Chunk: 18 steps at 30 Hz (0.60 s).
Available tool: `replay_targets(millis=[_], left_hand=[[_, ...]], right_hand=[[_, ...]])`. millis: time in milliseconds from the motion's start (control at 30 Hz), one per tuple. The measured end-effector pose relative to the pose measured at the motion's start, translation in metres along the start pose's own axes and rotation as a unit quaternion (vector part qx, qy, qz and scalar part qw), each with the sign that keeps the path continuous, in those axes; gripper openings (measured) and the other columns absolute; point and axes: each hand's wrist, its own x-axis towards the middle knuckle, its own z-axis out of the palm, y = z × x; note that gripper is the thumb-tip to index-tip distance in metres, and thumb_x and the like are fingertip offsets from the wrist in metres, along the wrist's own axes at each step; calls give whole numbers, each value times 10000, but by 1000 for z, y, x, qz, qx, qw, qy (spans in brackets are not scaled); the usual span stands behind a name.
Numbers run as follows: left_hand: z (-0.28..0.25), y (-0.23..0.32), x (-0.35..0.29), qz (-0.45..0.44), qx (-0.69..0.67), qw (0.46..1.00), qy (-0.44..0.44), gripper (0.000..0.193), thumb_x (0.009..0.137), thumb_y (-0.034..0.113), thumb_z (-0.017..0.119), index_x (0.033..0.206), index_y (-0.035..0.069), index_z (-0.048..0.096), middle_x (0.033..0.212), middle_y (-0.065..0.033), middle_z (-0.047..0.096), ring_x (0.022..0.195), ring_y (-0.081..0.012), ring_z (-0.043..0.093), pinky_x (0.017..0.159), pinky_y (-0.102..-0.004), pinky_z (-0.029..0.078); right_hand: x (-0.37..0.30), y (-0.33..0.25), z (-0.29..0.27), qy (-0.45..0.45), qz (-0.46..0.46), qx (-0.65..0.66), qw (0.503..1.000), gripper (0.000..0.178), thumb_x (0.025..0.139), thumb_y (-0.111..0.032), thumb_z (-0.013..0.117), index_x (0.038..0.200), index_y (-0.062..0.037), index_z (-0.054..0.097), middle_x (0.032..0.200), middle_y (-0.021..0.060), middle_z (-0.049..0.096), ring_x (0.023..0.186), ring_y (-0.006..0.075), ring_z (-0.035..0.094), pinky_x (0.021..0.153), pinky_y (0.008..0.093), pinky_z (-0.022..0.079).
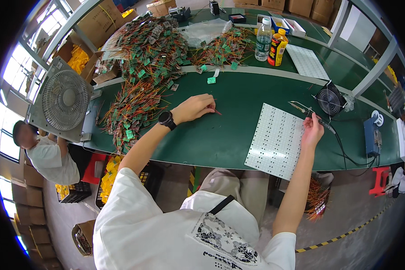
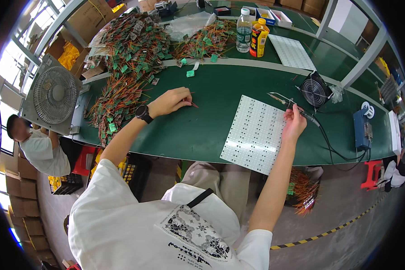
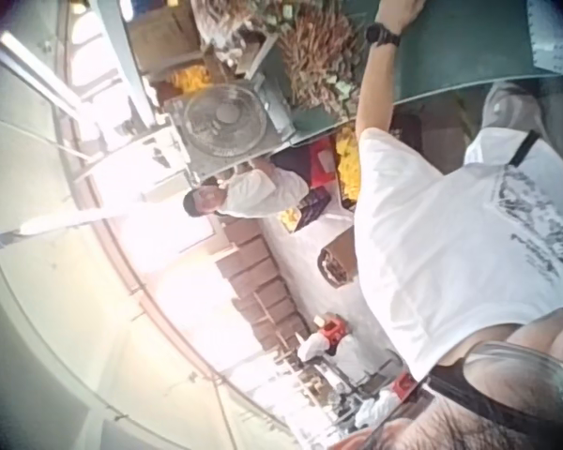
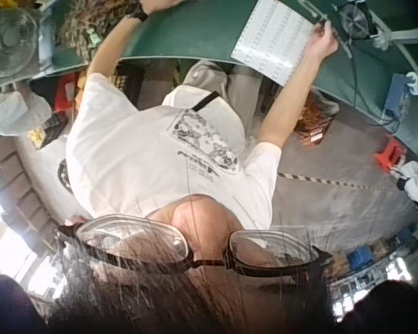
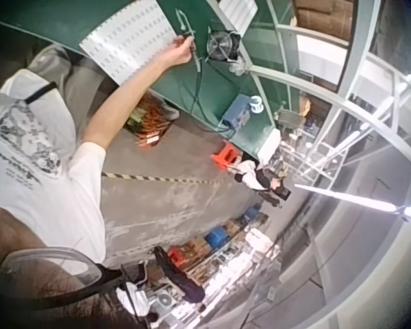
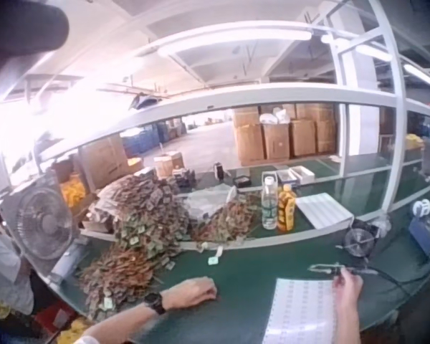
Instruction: The person solders wires from small circuit boards onto an LED panel using a soldering iron. After finishing, the person moves the completed panel onto a pile, places a new LED panel onto the table, and solders circuit board wires onto it.
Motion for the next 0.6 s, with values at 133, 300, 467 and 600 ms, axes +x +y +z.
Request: replay_targets(millis=[133, 300, 467, 600], left_hand=[[4, -2, 8, 6, -25, 1000, -8, 123, 881, 143, 602, 894, 35, 545, 860, -94, 556, 820, -277, 569, 719, -372, 466], [4, -13, 16, -19, -55, 996, -61, 138, 880, 158, 612, 901, 33, 558, 879, -90, 568, 835, -273, 578, 725, -364, 475], [6, -16, 18, -32, -1, 994, -100, 145, 897, 166, 598, 943, 39, 545, 888, -96, 569, 841, -282, 588, 726, -365, 478], [9, -13, 16, -53, 8, 996, -68, 149, 905, 165, 589, 949, 34, 534, 902, -105, 563, 849, -296, 591, 728, -369, 479]], right_hand=[[-1, 0, 0, 5, 3, -4, 1000, 119, 876, -111, 642, 894, 0, 603, 697, 62, 601, 561, 126, 534, 530, 237, 388], [0, 0, -1, 10, 7, 5, 1000, 121, 872, -105, 648, 908, 2, 607, 704, 68, 606, 562, 127, 538, 524, 243, 386], [2, 1, 0, 1, 3, 1, 1000, 117, 875, -105, 644, 908, 2, 607, 706, 67, 606, 568, 126, 538, 526, 243, 390], [0, -1, 0, 15, 10, 5, 1000, 111, 878, -105, 640, 903, -2, 609, 710, 64, 608, 574, 124, 540, 529, 238, 392]])
